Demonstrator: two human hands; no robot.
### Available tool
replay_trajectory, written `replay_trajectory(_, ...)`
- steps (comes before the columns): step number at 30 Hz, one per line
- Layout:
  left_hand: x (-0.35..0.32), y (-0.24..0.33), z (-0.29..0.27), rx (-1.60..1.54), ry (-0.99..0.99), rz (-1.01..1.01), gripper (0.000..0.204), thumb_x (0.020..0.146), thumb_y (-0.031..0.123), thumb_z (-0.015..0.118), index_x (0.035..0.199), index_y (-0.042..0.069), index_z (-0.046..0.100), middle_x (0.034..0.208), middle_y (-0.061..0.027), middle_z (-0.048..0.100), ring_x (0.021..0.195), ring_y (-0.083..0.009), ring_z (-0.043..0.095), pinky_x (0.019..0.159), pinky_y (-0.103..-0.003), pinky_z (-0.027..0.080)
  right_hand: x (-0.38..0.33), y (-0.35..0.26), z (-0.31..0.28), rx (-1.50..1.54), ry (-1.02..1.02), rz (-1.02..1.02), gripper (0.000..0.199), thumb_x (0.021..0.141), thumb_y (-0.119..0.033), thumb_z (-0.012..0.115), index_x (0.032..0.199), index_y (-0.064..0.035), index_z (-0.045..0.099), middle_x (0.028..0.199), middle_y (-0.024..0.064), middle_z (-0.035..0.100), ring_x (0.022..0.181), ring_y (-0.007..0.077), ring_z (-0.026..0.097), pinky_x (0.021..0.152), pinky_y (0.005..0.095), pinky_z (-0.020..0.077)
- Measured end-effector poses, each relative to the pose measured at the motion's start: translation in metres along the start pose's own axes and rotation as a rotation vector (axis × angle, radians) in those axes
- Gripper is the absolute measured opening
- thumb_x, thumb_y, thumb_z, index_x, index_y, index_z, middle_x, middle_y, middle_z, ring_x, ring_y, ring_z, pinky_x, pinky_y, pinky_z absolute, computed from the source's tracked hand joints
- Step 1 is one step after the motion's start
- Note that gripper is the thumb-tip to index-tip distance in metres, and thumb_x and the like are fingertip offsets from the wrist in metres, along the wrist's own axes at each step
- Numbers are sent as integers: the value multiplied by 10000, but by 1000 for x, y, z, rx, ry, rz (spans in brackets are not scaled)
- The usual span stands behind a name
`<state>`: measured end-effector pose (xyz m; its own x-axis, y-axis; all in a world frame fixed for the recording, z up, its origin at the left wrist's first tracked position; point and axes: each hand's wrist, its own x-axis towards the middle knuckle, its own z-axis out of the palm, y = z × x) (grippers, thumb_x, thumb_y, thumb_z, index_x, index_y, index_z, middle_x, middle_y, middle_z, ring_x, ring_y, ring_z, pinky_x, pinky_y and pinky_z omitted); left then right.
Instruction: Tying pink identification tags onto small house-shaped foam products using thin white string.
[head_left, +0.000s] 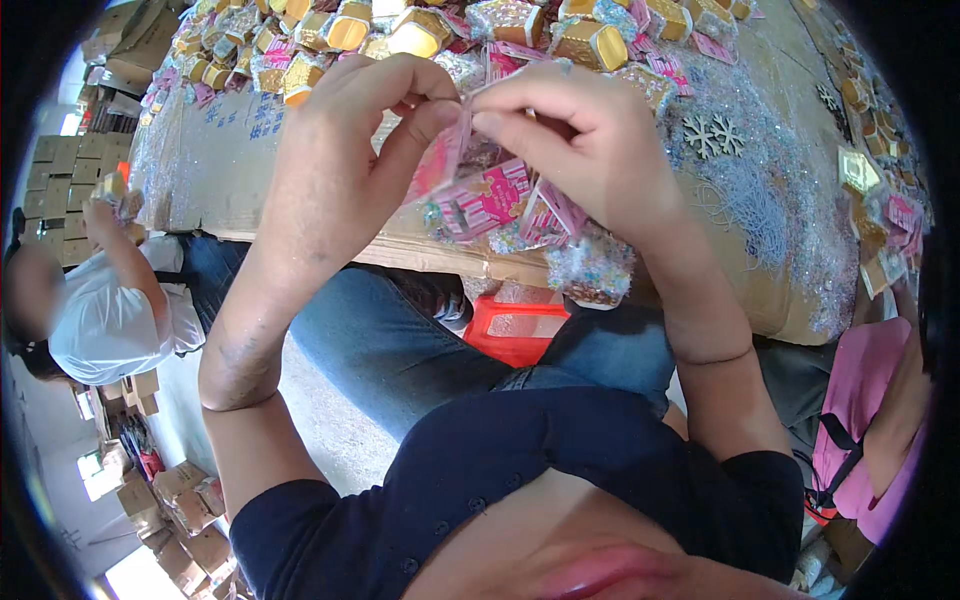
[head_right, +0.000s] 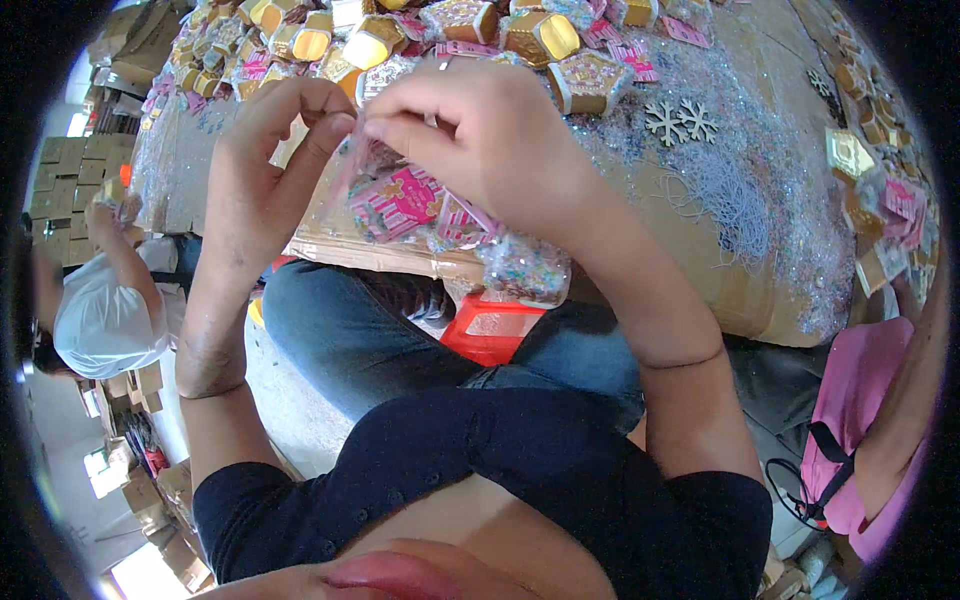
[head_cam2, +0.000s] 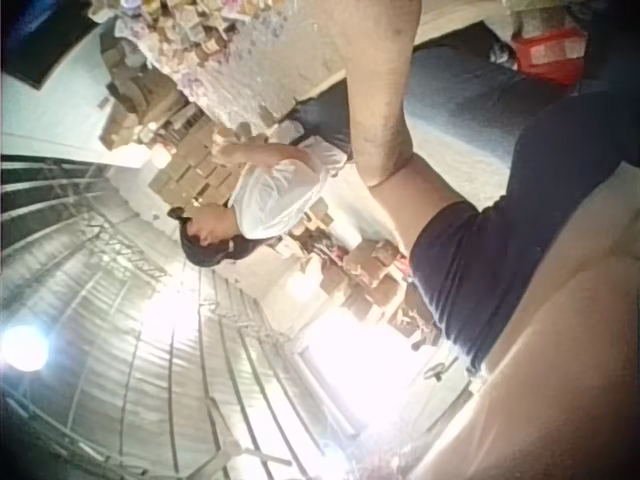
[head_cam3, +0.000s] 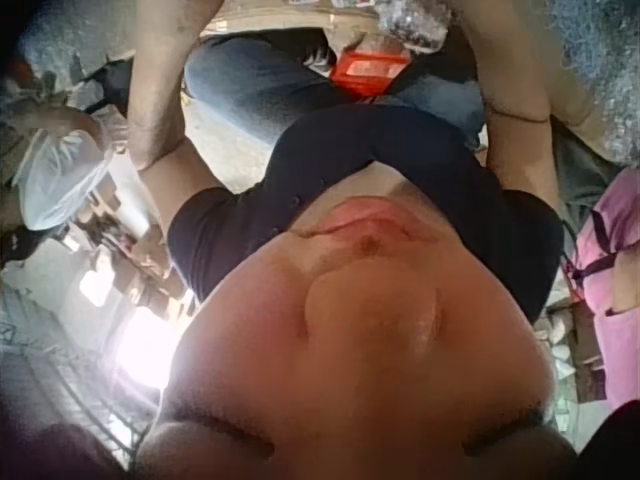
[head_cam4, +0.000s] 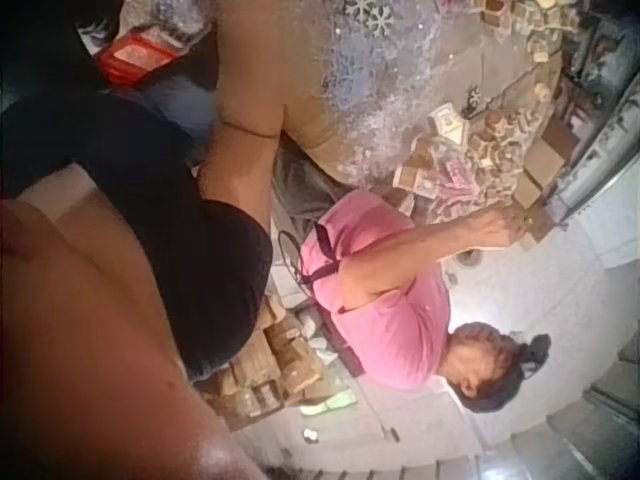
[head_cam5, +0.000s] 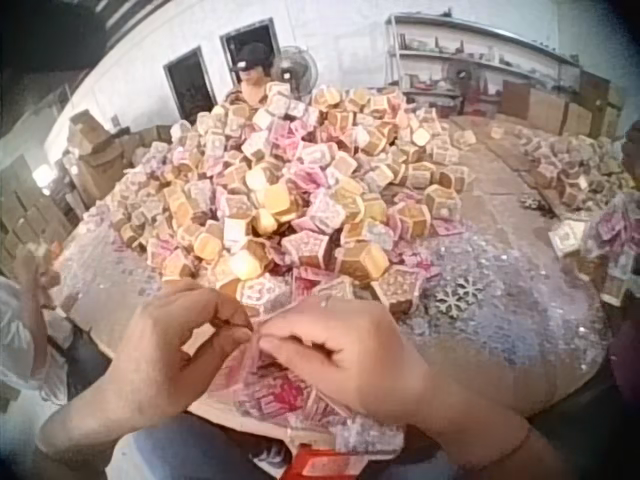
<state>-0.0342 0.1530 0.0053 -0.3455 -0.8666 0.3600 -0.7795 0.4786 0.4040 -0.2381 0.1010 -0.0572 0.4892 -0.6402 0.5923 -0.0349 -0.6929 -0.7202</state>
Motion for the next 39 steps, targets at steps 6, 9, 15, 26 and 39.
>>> replay_trajectory(6, -2, -5, 2, -384, -43, -184, 139, 1034, 113, 549, 1096, -7, 584, 1046, -57, 633, 966, -111, 563, 910, -256, 432, 10, -4, -32, 618, -98, 416, 334, 928, -91, 486, 1193, 33, 648, 858, -15, 492, 667, 38, 417, 607, 200, 357)
replay_trajectory(9, 4, -3, 10, -494, 66, -114, 133, 1031, 110, 556, 1082, -10, 585, 1012, -39, 627, 926, -90, 549, 867, -247, 436, 11, 2, -35, 840, -51, 465, 393, 900, -91, 448, 1218, 72, 612, 847, -3, 487, 664, 36, 383, 590, 199, 329)
replay_trajectory(15, 25, -7, 28, -676, 79, -67, 131, 1044, 88, 514, 1108, -6, 579, 1053, -56, 654, 985, -90, 578, 892, -239, 450, 10, 16, -37, 970, -68, 524, 387, 914, -32, 434, 1252, 87, 579, 930, 39, 564, 694, 82, 460, 625, 228, 420)
replay_trajectory(26, 22, -10, 34, -676, 139, -102, 124, 1034, 102, 546, 1084, -1, 592, 1034, -58, 666, 876, -76, 538, 823, -220, 436, 14, 18, -41, 1181, -28, 637, 285, 954, 45, 528, 1226, 103, 590, 1177, 207, 655, 1083, 297, 682, 993, 382, 559)
replay_trajectory(39, -7, -9, 36, -790, 231, -166, 103, 1024, 73, 558, 1079, -10, 584, 1004, -71, 686, 864, -82, 596, 788, -231, 488, 17, 10, -31, 930, 10, 702, 248, 982, 5, 569, 1207, 93, 622, 1052, 190, 705, 993, 263, 718, 885, 330, 601)
